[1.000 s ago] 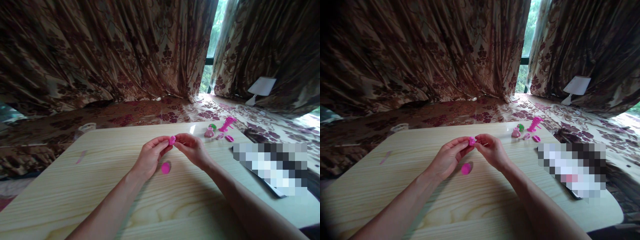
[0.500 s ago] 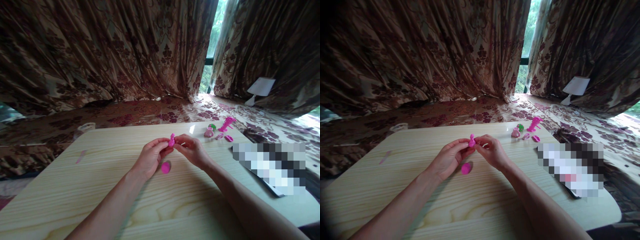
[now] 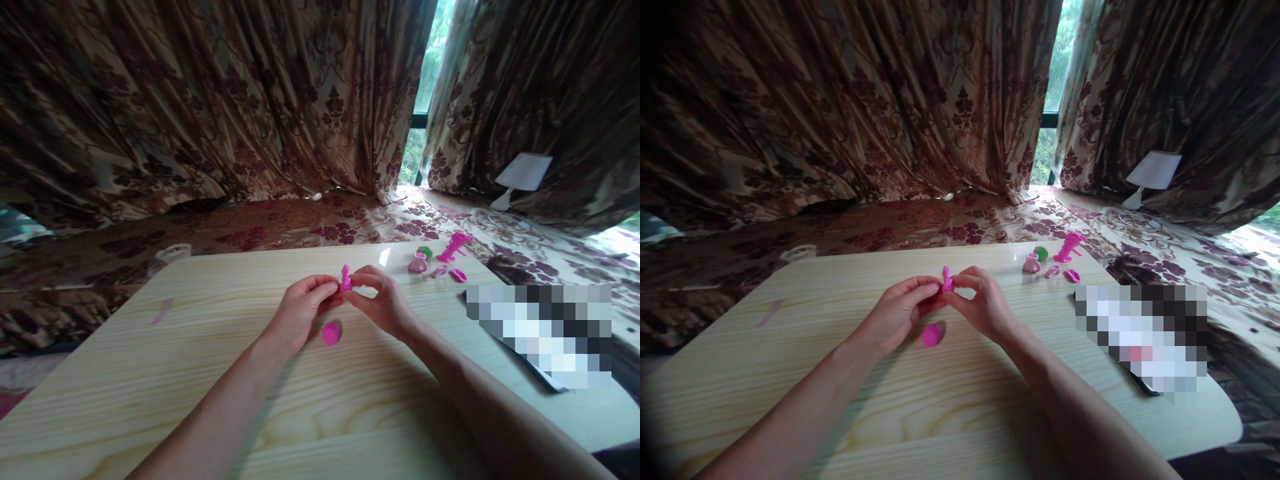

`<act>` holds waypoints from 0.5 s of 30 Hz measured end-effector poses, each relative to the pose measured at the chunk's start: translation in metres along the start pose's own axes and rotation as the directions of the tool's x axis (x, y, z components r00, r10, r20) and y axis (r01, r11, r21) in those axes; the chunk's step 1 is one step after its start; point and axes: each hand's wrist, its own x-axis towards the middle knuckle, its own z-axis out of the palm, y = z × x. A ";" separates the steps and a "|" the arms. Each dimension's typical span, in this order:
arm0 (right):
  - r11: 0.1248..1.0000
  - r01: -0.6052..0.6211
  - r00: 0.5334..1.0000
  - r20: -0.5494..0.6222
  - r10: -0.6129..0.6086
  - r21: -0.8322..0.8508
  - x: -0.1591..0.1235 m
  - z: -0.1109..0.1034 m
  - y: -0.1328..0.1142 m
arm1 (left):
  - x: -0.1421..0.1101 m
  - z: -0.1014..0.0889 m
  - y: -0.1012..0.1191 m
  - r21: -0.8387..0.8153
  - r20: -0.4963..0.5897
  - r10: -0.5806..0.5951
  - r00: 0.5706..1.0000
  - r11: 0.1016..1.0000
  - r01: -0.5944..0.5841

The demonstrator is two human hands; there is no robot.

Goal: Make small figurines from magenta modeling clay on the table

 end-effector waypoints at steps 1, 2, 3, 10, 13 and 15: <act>0.998 0.009 1.000 -0.015 -0.010 -0.062 0.000 -0.001 0.004 | 0.002 -0.006 0.003 0.132 -0.043 0.057 0.997 0.990 -0.051; 0.992 0.011 1.000 -0.021 -0.014 -0.123 0.000 -0.002 0.009 | 0.004 -0.012 0.006 0.269 -0.080 0.119 0.990 0.959 -0.093; 0.984 0.007 1.000 -0.021 -0.011 -0.177 0.000 -0.002 0.013 | 0.005 -0.018 0.009 0.387 -0.101 0.170 0.980 0.914 -0.119; 0.920 -0.103 0.985 0.088 0.147 -0.379 -0.006 -0.002 0.025 | 0.000 -0.034 0.008 0.633 0.067 0.160 0.985 0.756 -0.166; 0.903 -0.127 0.972 0.130 0.195 -0.411 -0.007 -0.006 0.022 | 0.001 -0.027 -0.008 0.680 0.124 0.197 0.973 0.697 -0.228; 0.903 -0.100 0.969 0.165 0.183 -0.417 -0.006 -0.009 0.021 | 0.006 -0.021 -0.019 0.719 0.178 0.273 0.945 0.620 -0.314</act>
